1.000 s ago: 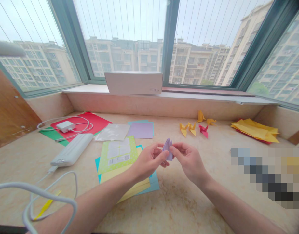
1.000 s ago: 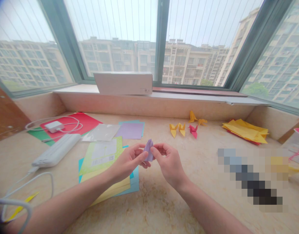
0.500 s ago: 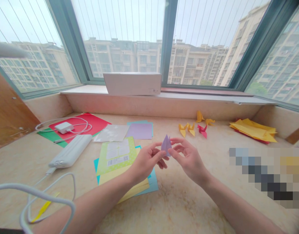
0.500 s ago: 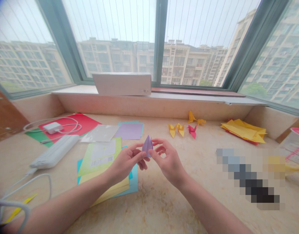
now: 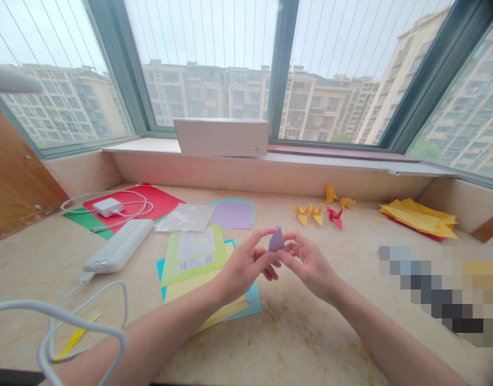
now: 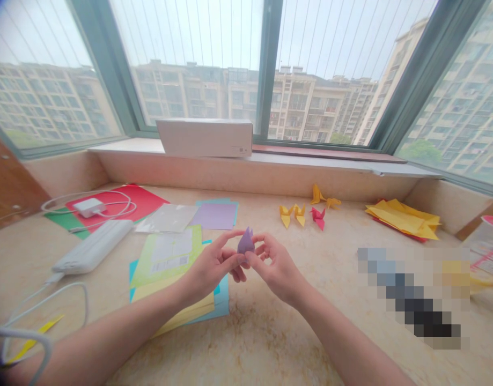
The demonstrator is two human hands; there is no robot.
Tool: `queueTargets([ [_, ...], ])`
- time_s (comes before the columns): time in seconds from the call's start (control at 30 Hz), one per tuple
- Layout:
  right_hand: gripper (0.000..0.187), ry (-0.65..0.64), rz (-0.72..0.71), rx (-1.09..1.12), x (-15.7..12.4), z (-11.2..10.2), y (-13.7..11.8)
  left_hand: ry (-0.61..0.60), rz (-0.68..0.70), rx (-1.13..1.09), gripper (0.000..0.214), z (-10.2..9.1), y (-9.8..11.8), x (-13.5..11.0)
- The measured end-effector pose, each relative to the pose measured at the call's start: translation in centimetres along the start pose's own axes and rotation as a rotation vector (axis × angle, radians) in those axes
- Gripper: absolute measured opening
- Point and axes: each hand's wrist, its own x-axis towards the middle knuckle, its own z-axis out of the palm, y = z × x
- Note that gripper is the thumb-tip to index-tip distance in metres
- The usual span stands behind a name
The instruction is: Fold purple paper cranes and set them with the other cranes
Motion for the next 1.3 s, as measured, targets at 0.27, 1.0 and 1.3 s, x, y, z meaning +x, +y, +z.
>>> queueTargets([
  [0.27,0.015,0.026,-0.111,0.171,0.2,-0.2,0.2,-0.062,0.024,-0.067,0.036,0.1,0.9,-0.1],
  [1.0,0.022,0.042,-0.052,0.238,-0.4,0.2,-0.5,-0.091,0.097,0.011,0.027,0.2,1.5,-0.5],
  [1.3,0.022,0.168,0.015,0.176,0.1,0.0,0.1,0.015,0.189,0.111,0.03,-0.2,0.7,0.0],
])
